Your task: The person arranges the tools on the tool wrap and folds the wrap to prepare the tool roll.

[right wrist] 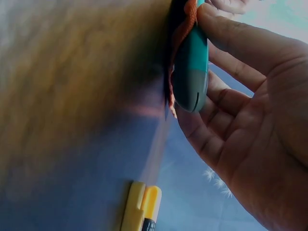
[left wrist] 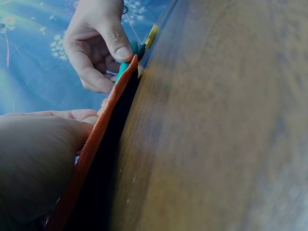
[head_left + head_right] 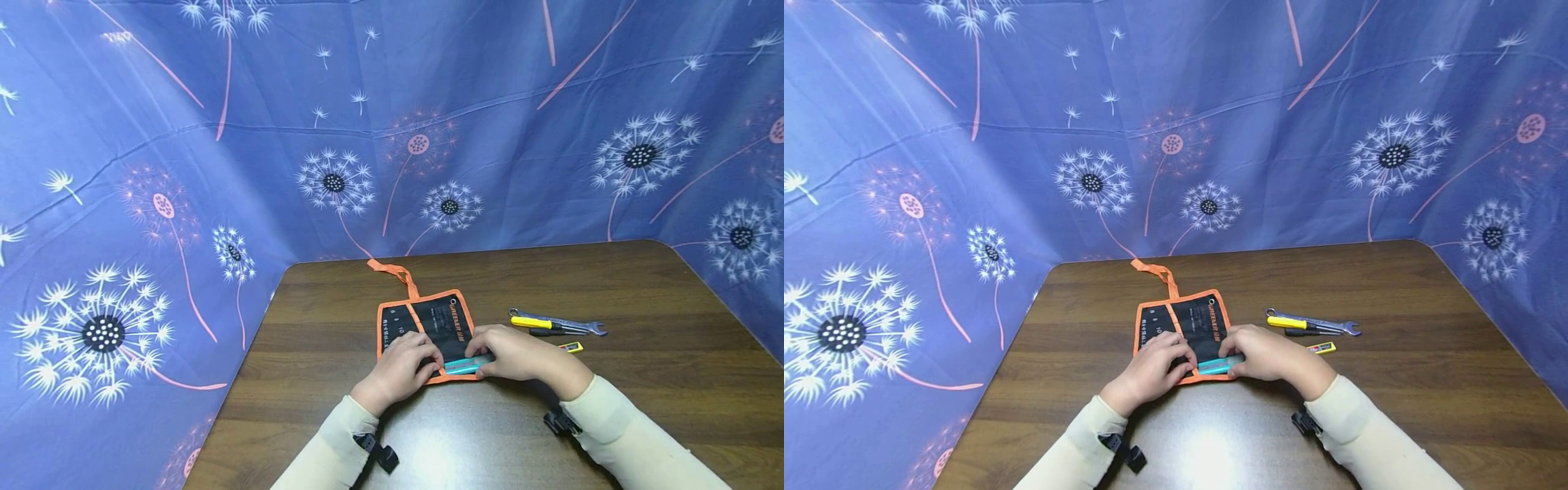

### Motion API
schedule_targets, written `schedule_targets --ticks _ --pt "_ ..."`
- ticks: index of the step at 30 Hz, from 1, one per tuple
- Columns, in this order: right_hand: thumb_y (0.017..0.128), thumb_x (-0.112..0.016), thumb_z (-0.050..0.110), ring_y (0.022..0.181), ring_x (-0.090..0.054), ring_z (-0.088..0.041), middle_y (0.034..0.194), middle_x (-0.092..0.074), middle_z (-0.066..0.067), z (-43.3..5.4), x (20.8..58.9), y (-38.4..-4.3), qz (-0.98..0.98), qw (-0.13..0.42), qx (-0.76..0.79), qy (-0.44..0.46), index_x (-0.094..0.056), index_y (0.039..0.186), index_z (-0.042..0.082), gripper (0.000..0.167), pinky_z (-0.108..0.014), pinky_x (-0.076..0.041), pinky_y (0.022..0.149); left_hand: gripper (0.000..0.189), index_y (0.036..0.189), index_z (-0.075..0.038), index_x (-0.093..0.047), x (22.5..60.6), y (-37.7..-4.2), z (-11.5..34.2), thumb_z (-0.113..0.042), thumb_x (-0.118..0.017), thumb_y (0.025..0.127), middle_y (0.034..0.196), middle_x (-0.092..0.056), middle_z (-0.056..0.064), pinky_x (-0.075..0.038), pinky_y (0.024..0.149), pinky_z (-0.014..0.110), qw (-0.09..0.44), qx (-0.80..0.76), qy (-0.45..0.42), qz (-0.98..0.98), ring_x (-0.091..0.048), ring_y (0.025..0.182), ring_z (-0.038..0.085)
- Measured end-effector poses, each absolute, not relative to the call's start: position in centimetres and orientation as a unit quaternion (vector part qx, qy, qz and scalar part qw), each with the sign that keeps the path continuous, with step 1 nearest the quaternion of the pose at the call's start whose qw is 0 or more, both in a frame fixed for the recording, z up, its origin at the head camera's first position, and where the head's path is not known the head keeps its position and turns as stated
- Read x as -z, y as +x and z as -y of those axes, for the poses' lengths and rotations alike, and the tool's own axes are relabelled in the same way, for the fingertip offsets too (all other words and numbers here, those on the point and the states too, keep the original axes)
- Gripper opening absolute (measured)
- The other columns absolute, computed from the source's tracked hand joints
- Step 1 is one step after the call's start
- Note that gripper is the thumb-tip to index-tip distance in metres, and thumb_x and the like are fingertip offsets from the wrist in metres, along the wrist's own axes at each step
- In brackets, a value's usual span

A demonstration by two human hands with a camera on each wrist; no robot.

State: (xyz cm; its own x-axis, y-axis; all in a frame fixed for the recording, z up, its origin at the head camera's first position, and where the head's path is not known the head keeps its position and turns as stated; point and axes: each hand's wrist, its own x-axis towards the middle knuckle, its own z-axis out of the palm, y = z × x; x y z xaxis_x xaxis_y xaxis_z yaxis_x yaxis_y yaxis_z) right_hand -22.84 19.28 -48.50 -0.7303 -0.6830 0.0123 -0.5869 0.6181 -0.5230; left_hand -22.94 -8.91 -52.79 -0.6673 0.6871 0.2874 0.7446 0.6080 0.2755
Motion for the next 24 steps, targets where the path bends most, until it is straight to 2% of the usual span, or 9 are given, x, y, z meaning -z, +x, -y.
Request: schedule_targets --ticks 4,11,24 --pt "0.085 -0.089 0.02 0.087 -0.059 -0.012 0.1 -0.063 0.008 -20.0 48.2 -22.9 -0.894 0.104 0.267 -0.344 -0.078 0.109 0.017 0.027 -0.032 -0.051 0.076 0.005 0.098 -0.033 -0.071 52.9 -23.0 8.9 -0.03 -0.071 0.102 0.1 -0.058 -0.019 -0.05 0.094 0.034 0.084 0.189 -0.404 0.891 -0.058 0.11 0.007" --pt "0.085 -0.089 0.017 0.08 -0.057 -0.014 0.091 -0.059 0.006 -21.6 47.9 -23.4 -0.895 0.13 0.278 -0.324 -0.078 0.101 0.021 0.02 -0.028 -0.049 0.068 0.004 0.1 -0.032 -0.072 52.9 -23.0 9.0 -0.029 -0.071 0.102 0.102 -0.059 -0.018 -0.05 0.096 0.036 0.09 0.188 -0.404 0.891 -0.057 0.112 0.008" --pt "0.086 -0.088 0.016 0.075 -0.055 -0.008 0.089 -0.059 0.005 -21.9 47.8 -23.4 -0.894 0.145 0.289 -0.31 -0.078 0.098 0.023 0.017 -0.027 -0.049 0.066 0.005 0.1 -0.031 -0.072 52.7 -23.0 9.0 -0.028 -0.07 0.103 0.103 -0.059 -0.017 -0.05 0.096 0.036 0.084 0.188 -0.402 0.892 -0.058 0.111 0.008"
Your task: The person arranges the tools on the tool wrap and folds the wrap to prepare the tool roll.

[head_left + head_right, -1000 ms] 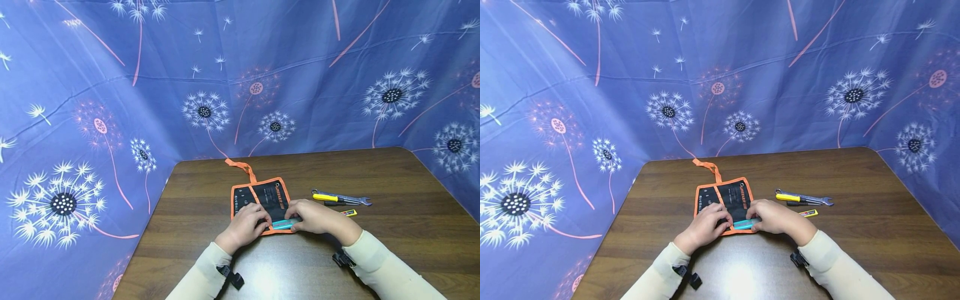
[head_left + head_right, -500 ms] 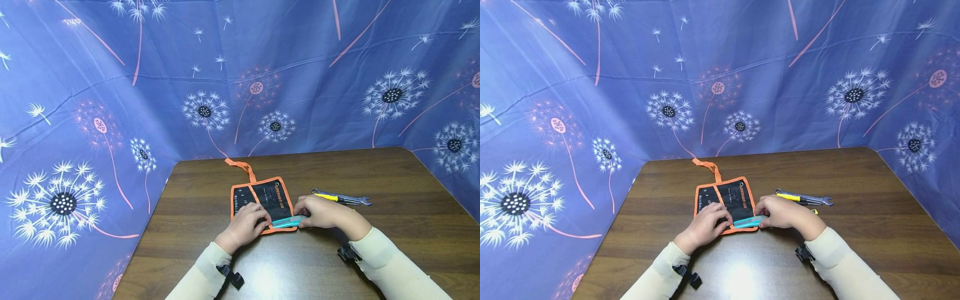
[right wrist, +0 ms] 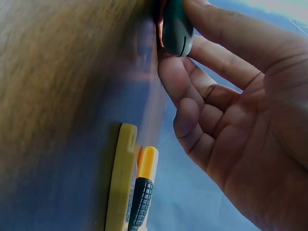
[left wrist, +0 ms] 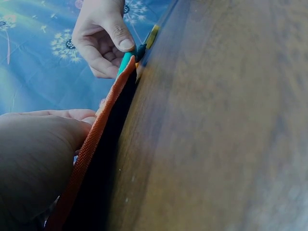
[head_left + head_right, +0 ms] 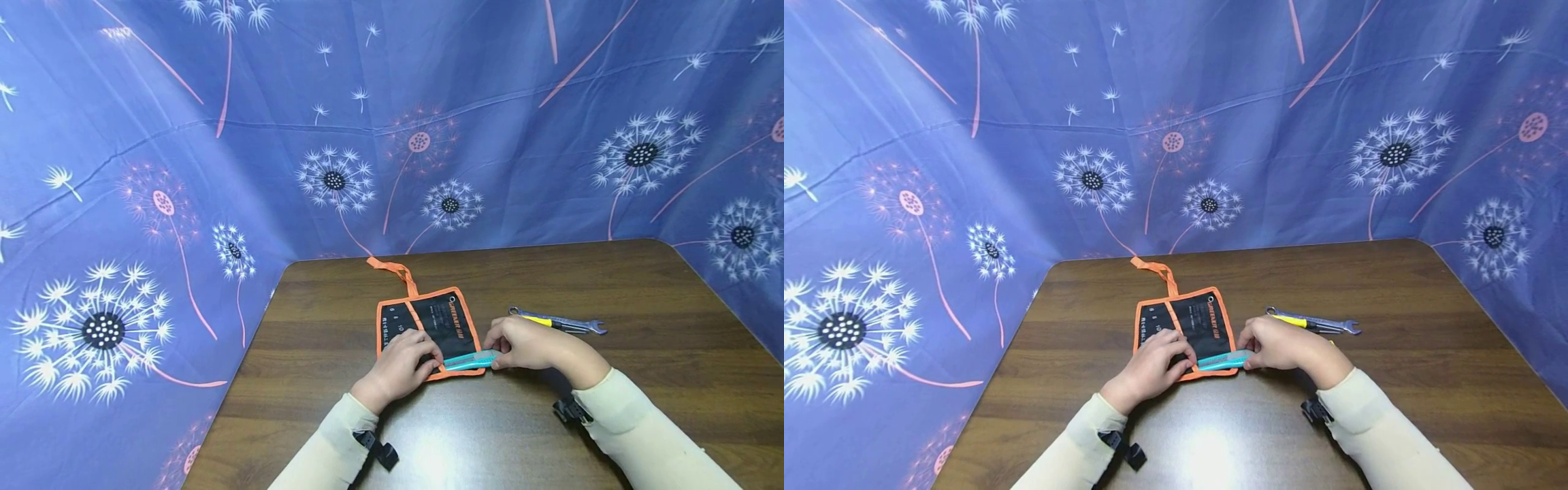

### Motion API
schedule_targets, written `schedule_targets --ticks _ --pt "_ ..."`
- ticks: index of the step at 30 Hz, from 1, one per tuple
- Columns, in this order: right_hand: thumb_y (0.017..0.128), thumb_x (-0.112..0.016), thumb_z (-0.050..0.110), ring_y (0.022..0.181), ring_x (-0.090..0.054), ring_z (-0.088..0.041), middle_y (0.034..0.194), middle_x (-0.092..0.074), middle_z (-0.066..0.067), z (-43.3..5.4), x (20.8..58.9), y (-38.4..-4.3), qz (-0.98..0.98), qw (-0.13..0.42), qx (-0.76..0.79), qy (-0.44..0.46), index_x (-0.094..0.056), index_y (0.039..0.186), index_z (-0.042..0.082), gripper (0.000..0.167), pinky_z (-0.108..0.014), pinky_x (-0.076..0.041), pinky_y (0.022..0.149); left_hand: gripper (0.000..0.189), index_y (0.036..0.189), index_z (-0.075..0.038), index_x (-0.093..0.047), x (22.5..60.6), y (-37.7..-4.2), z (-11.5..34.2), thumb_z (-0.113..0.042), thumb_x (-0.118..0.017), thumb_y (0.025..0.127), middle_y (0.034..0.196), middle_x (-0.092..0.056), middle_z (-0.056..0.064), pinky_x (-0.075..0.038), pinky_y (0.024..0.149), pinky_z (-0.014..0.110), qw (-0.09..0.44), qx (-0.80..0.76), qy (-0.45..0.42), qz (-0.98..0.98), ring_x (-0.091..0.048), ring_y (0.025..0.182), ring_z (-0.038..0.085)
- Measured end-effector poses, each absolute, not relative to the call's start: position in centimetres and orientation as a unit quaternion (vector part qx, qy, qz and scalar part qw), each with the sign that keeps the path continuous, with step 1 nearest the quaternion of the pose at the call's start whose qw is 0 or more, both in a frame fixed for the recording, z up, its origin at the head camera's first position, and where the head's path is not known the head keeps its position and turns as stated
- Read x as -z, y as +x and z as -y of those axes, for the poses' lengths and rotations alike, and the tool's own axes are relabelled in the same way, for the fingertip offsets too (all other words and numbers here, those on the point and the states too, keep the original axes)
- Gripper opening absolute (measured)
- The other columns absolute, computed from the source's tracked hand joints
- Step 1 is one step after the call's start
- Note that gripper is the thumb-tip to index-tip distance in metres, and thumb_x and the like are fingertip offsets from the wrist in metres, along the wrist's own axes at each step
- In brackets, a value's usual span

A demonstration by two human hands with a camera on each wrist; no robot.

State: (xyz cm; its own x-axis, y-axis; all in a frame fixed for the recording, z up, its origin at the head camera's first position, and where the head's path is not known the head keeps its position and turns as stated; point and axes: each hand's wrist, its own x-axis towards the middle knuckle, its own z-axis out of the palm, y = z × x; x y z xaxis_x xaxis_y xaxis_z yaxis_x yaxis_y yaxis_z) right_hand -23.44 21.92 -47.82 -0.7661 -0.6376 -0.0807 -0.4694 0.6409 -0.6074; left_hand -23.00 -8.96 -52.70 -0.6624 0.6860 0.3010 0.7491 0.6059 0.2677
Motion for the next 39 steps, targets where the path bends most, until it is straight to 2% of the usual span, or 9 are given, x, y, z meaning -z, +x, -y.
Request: schedule_targets --ticks 14,23,39 --pt "0.086 -0.088 0.016 0.074 -0.056 -0.007 0.088 -0.059 0.006 -21.4 48.1 -23.3 -0.892 0.137 0.284 -0.325 -0.078 0.095 0.024 0.015 -0.026 -0.05 0.064 0.005 0.1 -0.032 -0.072 52.8 -22.9 8.9 -0.028 -0.071 0.102 0.103 -0.058 -0.017 -0.05 0.093 0.034 0.089 0.188 -0.402 0.892 -0.057 0.109 0.007" --pt "0.086 -0.089 0.019 0.076 -0.056 -0.006 0.091 -0.06 0.004 -20.6 48.4 -23.1 -0.887 0.129 0.296 -0.331 -0.079 0.104 0.016 0.021 -0.027 -0.051 0.067 0.004 0.101 -0.031 -0.072 52.8 -22.7 8.6 -0.031 -0.069 0.103 0.103 -0.058 -0.017 -0.049 0.093 0.034 0.075 0.184 -0.399 0.895 -0.057 0.108 0.007" --pt "0.086 -0.089 0.021 0.077 -0.057 -0.004 0.095 -0.062 0.008 -19.5 48.5 -23.3 -0.891 0.132 0.286 -0.328 -0.079 0.107 0.017 0.023 -0.027 -0.052 0.069 0.004 0.101 -0.031 -0.072 52.8 -22.8 8.6 -0.03 -0.069 0.103 0.103 -0.058 -0.017 -0.049 0.093 0.033 0.082 0.185 -0.399 0.895 -0.056 0.109 0.007"
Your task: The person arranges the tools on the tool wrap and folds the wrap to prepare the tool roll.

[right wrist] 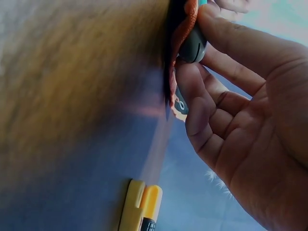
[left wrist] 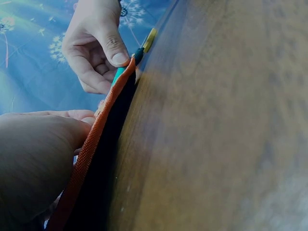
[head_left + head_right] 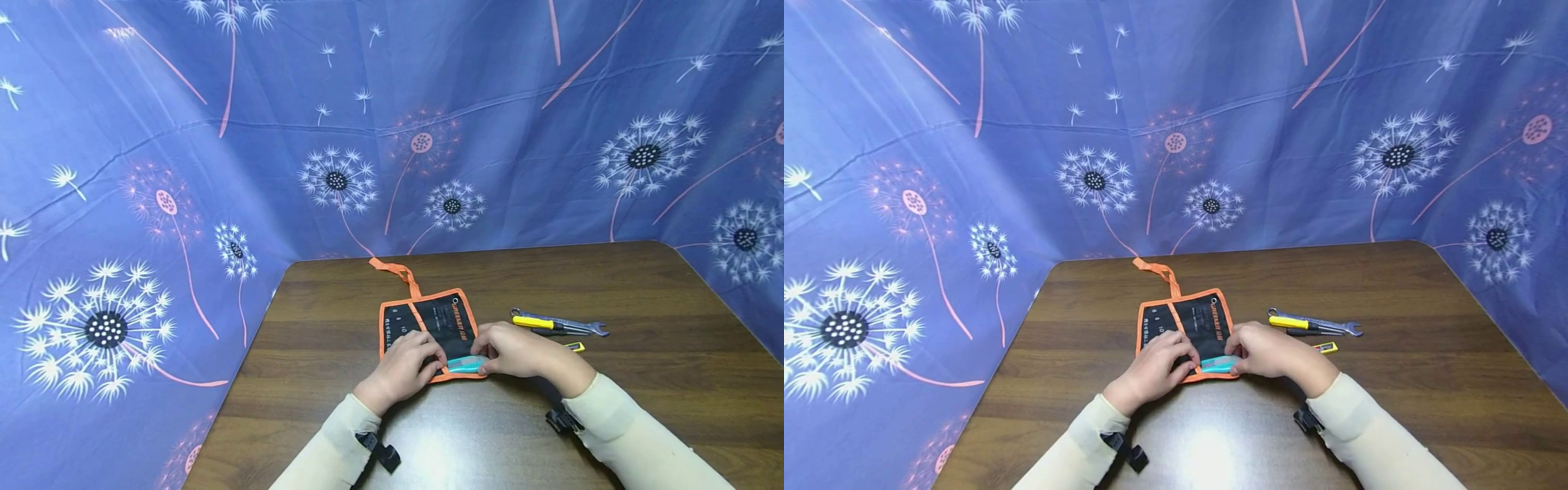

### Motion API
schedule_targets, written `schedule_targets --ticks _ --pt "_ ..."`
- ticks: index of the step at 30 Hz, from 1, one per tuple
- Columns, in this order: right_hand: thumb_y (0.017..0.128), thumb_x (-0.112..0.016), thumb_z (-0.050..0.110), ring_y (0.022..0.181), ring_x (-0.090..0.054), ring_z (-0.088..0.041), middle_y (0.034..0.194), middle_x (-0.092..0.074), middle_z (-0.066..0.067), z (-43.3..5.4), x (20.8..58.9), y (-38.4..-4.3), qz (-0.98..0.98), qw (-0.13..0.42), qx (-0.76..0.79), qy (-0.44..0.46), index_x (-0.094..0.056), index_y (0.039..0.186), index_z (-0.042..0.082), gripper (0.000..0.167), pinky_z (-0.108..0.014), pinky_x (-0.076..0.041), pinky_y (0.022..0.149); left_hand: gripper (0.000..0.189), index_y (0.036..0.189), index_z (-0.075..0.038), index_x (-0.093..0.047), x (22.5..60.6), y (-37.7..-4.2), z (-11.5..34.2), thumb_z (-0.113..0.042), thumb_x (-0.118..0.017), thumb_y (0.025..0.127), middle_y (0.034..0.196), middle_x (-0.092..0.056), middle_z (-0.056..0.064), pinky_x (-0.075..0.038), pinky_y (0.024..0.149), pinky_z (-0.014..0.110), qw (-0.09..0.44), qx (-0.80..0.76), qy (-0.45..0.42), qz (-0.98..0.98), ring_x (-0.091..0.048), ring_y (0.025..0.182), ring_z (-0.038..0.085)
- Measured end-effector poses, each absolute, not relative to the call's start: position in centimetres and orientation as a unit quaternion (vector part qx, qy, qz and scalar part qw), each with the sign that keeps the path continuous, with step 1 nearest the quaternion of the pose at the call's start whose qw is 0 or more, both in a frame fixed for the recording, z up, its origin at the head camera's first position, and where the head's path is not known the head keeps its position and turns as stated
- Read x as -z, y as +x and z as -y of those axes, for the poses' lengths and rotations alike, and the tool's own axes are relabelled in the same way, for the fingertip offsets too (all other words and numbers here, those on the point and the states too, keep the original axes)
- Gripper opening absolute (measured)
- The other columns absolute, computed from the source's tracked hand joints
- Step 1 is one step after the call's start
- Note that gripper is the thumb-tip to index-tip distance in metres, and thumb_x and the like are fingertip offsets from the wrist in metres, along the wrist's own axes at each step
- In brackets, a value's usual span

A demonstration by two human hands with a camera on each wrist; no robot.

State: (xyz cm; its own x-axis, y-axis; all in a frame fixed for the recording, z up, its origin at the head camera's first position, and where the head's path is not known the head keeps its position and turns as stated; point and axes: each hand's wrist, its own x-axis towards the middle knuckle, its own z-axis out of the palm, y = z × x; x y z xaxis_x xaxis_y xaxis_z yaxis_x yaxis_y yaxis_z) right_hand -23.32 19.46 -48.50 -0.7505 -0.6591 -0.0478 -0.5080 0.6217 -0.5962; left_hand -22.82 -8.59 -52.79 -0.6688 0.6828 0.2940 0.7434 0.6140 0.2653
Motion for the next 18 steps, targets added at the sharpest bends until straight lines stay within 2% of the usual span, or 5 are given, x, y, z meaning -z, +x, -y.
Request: schedule_targets --ticks 18 --pt "0.086 -0.088 0.017 0.075 -0.056 -0.008 0.089 -0.059 0.007 -17.2 48.0 -23.3 -0.899 0.136 0.247 -0.336 -0.078 0.099 0.02 0.016 -0.028 -0.048 0.067 0.004 0.102 -0.031 -0.072 52.9 -22.9 8.7 -0.031 -0.068 0.104 0.103 -0.057 -0.017 -0.049 0.092 0.034 0.076 0.182 -0.399 0.896 -0.056 0.11 0.007"
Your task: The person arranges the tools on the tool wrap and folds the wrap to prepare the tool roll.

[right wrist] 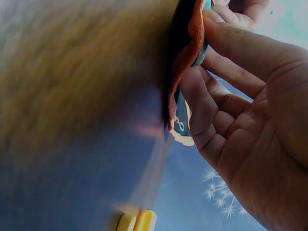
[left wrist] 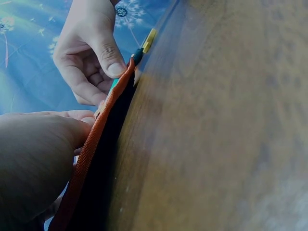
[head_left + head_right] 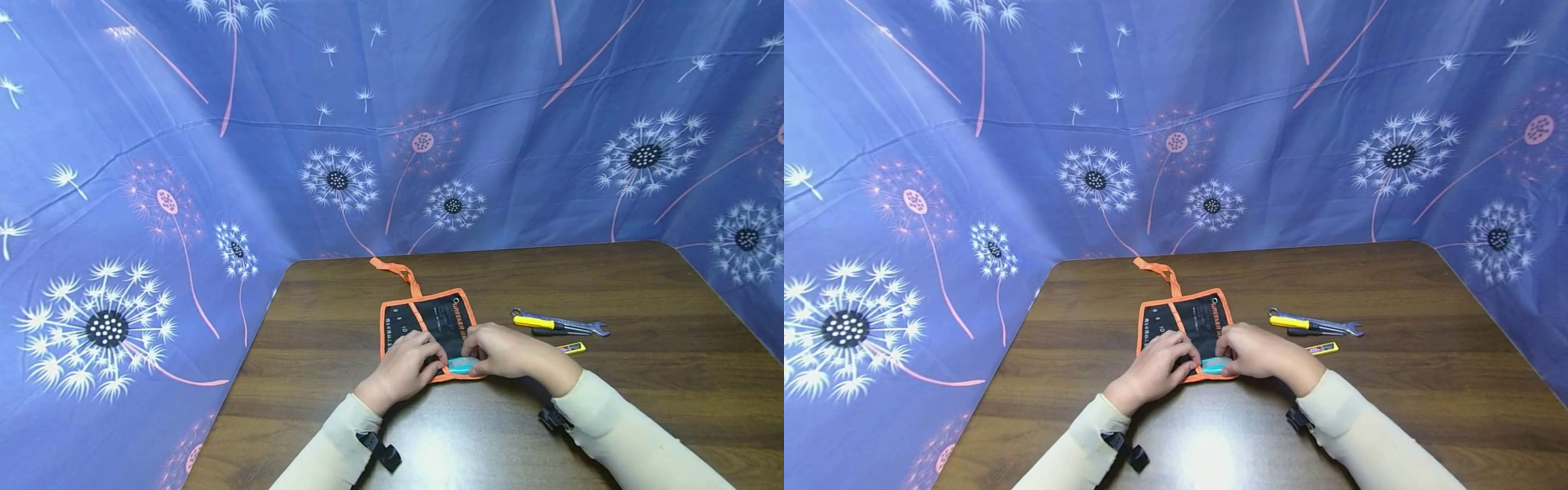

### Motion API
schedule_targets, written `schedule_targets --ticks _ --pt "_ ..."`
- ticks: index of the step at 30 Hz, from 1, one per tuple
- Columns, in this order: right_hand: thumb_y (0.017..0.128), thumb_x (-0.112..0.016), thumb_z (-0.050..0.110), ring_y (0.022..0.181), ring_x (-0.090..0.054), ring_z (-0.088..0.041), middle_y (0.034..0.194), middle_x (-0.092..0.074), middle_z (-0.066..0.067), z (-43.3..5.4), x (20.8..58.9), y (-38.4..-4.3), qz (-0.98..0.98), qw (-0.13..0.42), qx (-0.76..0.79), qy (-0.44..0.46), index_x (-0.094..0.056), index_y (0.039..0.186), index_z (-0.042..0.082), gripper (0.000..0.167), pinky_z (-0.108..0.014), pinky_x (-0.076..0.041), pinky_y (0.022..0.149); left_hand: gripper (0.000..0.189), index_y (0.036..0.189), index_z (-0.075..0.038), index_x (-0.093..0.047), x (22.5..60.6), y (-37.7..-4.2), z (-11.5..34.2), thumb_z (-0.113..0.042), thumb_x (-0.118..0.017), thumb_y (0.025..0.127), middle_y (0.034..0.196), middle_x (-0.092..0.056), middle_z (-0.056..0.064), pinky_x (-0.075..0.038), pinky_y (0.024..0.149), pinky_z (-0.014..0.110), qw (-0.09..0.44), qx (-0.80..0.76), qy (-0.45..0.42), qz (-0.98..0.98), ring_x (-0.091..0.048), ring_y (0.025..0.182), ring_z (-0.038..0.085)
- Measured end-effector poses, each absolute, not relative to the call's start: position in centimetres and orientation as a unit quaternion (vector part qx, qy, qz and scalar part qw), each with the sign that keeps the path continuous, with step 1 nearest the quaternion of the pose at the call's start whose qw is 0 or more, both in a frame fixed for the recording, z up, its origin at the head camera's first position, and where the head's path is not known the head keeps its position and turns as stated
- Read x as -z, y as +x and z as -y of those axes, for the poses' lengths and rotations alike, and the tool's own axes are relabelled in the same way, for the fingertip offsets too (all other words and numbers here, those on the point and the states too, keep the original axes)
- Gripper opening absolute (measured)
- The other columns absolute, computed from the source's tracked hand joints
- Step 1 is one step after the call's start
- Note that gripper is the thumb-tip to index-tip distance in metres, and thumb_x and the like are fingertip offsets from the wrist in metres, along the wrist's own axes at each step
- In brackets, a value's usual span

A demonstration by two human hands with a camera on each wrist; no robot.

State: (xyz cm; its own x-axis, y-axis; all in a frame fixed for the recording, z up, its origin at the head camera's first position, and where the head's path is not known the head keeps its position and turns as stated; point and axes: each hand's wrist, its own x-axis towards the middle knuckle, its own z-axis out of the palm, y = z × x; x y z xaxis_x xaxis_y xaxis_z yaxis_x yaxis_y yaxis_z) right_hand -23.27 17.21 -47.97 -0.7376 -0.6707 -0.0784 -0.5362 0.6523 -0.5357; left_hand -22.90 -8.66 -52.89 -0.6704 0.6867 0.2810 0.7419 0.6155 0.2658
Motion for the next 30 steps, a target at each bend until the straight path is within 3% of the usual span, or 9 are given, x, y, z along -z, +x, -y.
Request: schedule_targets --ticks 8,30 --pt "0.084 -0.088 0.014 0.076 -0.058 -0.013 0.087 -0.059 0.005 -16.5 48.2 -23.5 -0.894 0.133 0.251 -0.346 -0.079 0.097 0.017 0.016 -0.027 -0.047 0.065 0.004 0.102 -0.031 -0.072 52.8 -22.9 8.6 -0.03 -0.068 0.104 0.102 -0.057 -0.017 -0.049 0.092 0.033 0.08 0.179 -0.401 0.895 -0.056 0.108 0.007" --pt "0.084 -0.087 0.012 0.074 -0.055 -0.011 0.085 -0.057 0.004 -15.0 48.4 -23.6 -0.892 0.118 0.234 -0.369 -0.077 0.091 0.017 0.014 -0.027 -0.046 0.066 0.004 0.103 -0.029 -0.072 52.7 -22.8 8.5 -0.03 -0.068 0.104 0.101 -0.056 -0.014 -0.048 0.087 0.033 0.092 0.158 -0.408 0.894 -0.057 0.105 0.01"
